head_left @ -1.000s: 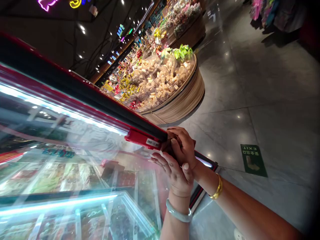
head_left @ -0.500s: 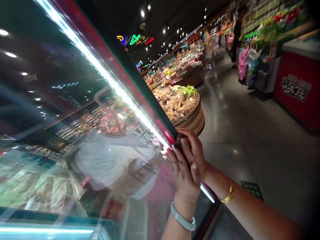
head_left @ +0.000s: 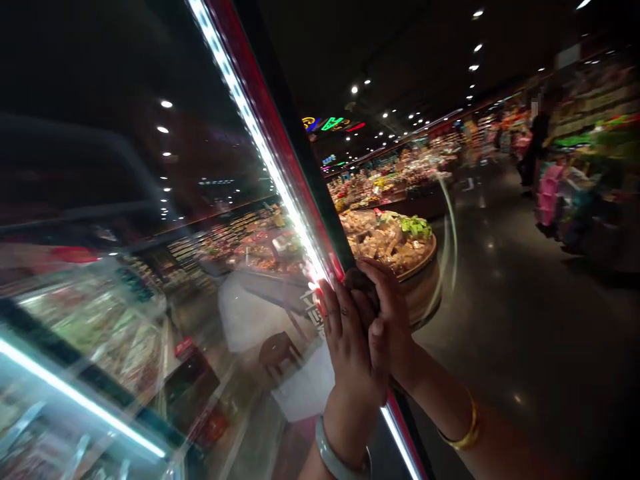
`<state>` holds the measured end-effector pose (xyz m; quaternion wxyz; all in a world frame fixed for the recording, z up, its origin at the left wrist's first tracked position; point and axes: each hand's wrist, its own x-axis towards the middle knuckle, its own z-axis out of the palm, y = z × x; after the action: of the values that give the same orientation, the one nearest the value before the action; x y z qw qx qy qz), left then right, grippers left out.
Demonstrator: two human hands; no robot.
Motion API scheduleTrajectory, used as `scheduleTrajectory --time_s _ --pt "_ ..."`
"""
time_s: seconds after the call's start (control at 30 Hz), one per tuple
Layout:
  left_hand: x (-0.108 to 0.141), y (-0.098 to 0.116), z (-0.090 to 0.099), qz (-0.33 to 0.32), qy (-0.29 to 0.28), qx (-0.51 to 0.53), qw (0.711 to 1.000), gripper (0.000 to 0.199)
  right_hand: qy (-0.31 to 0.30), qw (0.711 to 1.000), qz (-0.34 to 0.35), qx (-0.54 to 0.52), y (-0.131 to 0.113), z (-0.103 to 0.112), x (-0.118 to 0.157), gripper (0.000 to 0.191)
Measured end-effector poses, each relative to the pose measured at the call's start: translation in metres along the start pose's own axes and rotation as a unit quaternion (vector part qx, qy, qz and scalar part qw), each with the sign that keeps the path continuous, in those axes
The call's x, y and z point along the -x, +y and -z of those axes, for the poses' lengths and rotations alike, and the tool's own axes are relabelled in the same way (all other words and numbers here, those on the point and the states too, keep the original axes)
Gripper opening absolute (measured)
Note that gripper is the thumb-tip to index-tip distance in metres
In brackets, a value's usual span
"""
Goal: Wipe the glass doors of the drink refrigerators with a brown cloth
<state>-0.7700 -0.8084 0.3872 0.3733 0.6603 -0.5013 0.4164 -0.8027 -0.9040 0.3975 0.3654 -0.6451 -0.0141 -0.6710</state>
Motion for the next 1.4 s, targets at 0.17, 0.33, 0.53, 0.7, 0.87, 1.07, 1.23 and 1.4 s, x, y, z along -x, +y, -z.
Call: scheduleTrajectory --time_s 0.17,0.33,0.53,0.7,0.87,1.07,1.23,1.4 --pt "-0.018 0.009 -0.002 0.005 0.022 -0.043 0.999 0.071 -0.034 0.992 0.084 -0.083 0.025 0.003 0.016 0.048" --pt "-0.05 0.004 0.001 0.042 0.093 -0.078 0.992 0.066 -0.096 0.982 0.115 -0.114 0.013 -0.009 -0.046 0.052" --pt "-0.111 0.006 0.022 0.035 0.111 -0.079 0.99 0.064 -0.056 0.964 0.143 -0.217 -0.014 -0.031 -0.11 0.042" --pt "-0.111 0.022 0.027 0.047 0.046 -0.071 0.995 0.068 -0.096 0.935 0.105 -0.324 0.013 -0.018 -0.057 0.043" --pt "-0.143 0.03 0.032 0.067 0.057 -0.068 0.994 0.068 -0.063 0.921 0.118 -0.367 -0.007 -0.039 -0.13 0.031" --pt "-0.2 0.037 0.041 0.053 0.122 -0.084 0.988 0.06 -0.023 0.907 0.082 -0.413 -0.048 -0.066 -0.235 0.018" --pt "-0.181 0.031 0.034 0.06 0.136 -0.065 0.987 0.061 -0.097 0.904 0.119 -0.399 -0.019 -0.045 -0.153 0.047" --pt "-0.182 0.033 0.042 0.039 0.104 -0.041 0.993 0.066 -0.105 0.882 0.087 -0.451 -0.017 -0.065 -0.143 0.063"
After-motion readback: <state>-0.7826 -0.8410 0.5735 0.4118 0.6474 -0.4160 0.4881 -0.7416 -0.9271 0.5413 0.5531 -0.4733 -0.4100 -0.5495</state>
